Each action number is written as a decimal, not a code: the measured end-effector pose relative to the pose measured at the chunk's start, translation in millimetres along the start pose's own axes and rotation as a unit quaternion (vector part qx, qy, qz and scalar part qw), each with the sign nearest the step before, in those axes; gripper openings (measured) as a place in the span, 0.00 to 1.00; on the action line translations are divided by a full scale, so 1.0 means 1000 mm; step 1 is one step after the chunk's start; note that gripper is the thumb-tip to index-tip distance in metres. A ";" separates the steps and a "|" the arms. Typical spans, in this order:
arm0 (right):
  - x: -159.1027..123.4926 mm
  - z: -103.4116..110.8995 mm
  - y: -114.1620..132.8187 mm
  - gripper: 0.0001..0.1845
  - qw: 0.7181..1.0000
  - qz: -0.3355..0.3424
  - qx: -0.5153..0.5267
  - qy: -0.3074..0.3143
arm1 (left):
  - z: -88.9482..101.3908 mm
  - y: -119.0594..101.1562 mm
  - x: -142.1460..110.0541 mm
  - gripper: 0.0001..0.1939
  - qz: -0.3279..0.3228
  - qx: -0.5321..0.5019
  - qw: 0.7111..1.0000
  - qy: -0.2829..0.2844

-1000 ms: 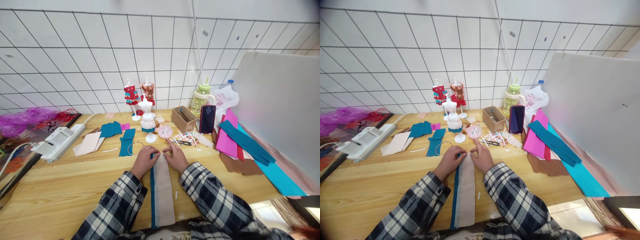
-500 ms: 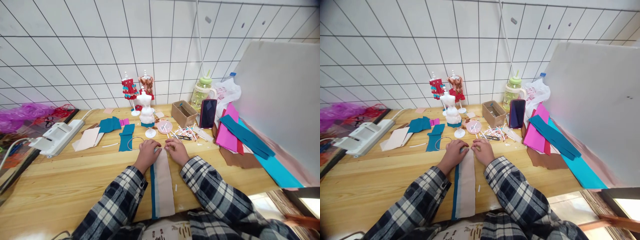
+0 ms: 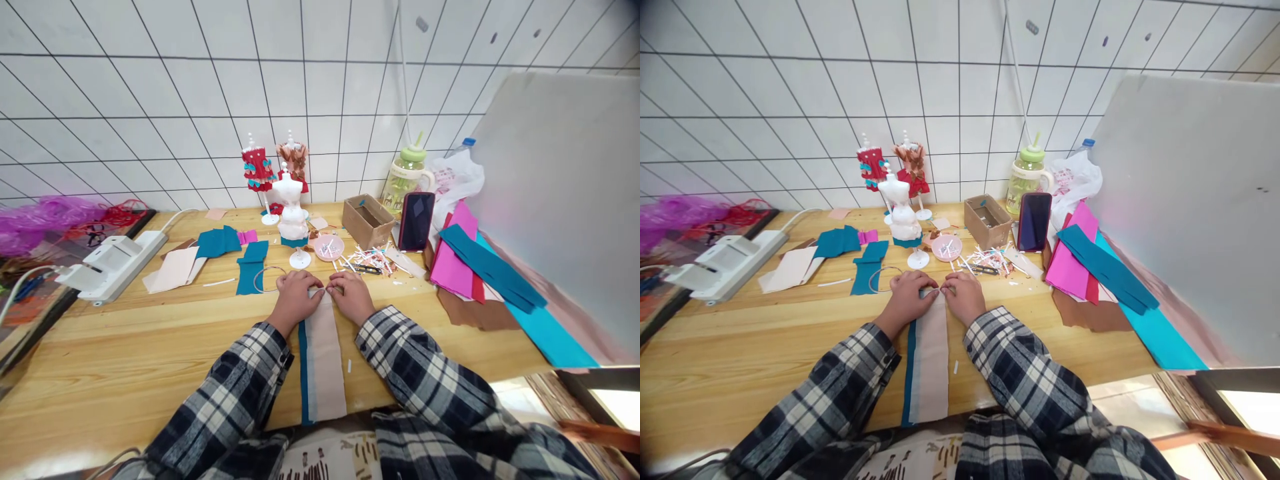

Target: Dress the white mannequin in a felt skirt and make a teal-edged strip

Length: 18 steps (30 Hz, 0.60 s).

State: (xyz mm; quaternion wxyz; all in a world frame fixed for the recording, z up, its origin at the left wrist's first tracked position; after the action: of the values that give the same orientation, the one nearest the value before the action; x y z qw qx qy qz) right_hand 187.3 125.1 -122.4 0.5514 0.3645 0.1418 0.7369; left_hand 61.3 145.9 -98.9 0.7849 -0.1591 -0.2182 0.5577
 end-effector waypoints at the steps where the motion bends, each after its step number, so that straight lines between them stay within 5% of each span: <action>1: 0.000 0.000 0.000 0.05 1.000 0.001 -0.001 0.000 | 0.000 0.000 0.001 0.07 -0.002 -0.001 1.000 0.000; 18: 0.001 0.007 0.000 0.07 1.000 -0.010 -0.003 -0.022 | 0.000 -0.003 0.005 0.05 -0.010 -0.004 1.000 -0.012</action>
State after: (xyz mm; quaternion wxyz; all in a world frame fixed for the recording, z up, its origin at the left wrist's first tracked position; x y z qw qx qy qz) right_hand 192.0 124.7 -117.6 0.5626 0.3776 0.1309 0.7238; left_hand 65.1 149.5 -96.4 0.7871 -0.1536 -0.2312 0.5509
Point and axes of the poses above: each hand's wrist, its own x-axis towards the middle knuckle, its own z-axis out of the back of the hand, y = z × x, the point moved 10 cm from there along x, towards the middle knuckle, and after that the axes turned 12 degrees about z, right-handed, at the moved point
